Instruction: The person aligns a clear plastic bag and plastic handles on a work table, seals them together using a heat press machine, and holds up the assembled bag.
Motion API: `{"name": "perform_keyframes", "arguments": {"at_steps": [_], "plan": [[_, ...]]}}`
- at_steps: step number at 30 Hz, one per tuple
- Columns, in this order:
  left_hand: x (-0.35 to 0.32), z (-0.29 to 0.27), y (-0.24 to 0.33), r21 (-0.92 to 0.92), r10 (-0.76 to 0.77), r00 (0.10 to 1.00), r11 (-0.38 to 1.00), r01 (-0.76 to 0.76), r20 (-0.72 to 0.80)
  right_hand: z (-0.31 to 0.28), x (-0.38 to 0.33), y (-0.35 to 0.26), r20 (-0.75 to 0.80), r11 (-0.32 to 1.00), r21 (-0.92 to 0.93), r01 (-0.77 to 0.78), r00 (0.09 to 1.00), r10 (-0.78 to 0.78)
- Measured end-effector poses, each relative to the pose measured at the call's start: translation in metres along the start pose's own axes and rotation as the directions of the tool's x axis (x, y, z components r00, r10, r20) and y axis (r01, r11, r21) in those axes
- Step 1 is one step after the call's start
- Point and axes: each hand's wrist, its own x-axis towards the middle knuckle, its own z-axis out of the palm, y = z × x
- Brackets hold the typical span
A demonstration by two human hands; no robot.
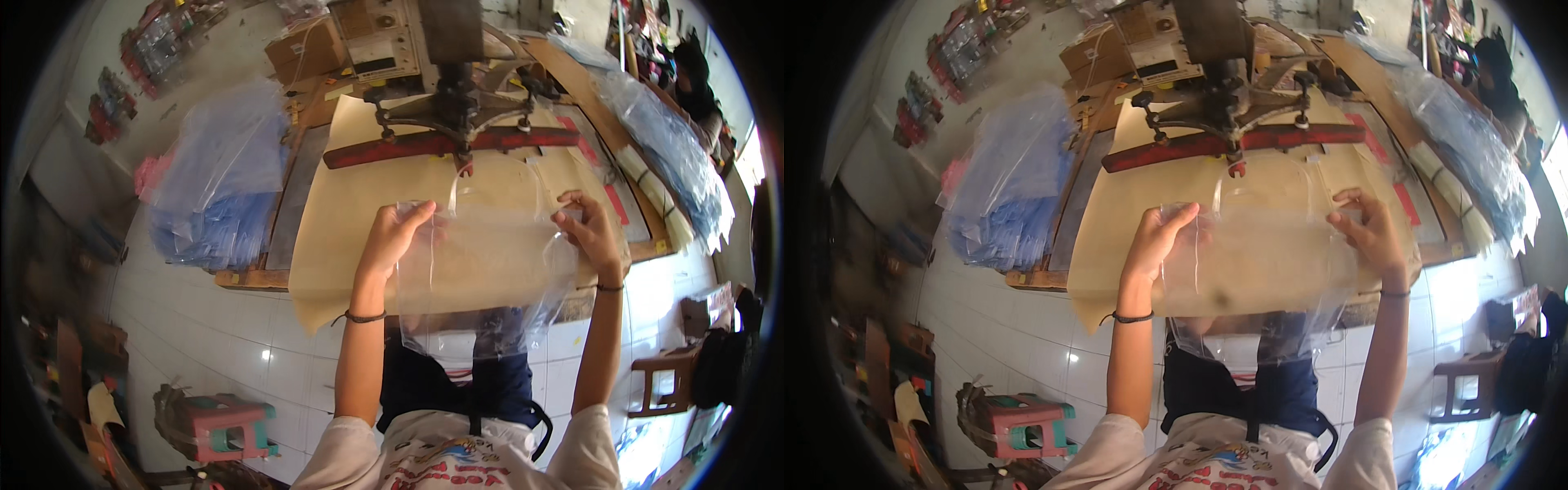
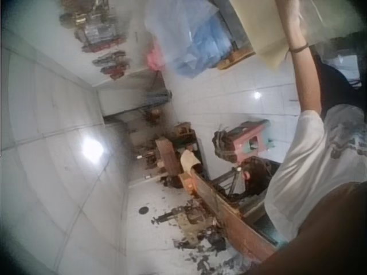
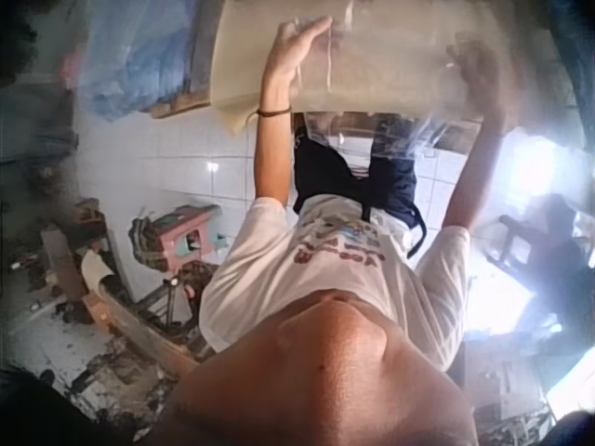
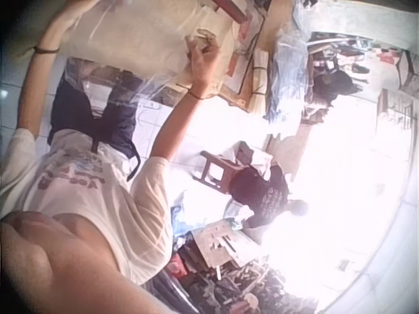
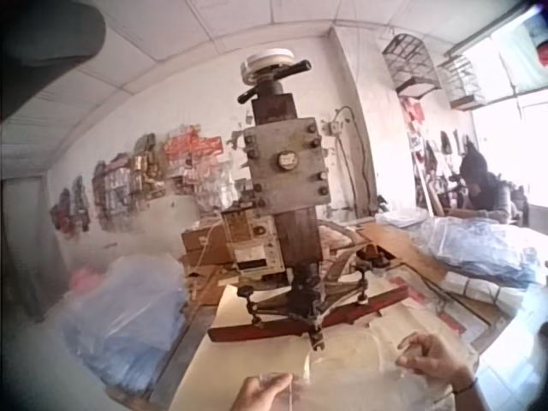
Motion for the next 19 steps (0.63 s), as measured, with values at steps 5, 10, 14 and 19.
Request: {"name": "perform_keyframes", "arguments": {"at_steps": [5, 10, 14, 19], "plan": [[-0.001, -0.005, 0.011, -0.011, 0.028, 0.997, 1.000, -0.029, -0.067, 0.007, 0.002, -0.015, 0.065, 0.989, 0.081, 0.125, 0.989, -0.131], [-0.041, 0.012, 0.055, -0.018, 0.211, 0.977, 0.977, -0.211, 0.023, -0.042, -0.060, -0.084, 0.223, 0.949, -0.103, 0.298, 0.937, -0.270], [-0.074, 0.046, 0.084, -0.083, 0.513, 0.812, 0.855, -0.512, 0.277, -0.066, -0.113, -0.155, 0.502, 0.684, -0.455, 0.570, 0.799, -0.332], [-0.070, 0.102, 0.086, -0.213, 0.638, 0.605, 0.751, -0.624, 0.477, -0.085, -0.135, -0.155, 0.493, 0.714, -0.581, 0.391, 0.867, -0.073]]}}
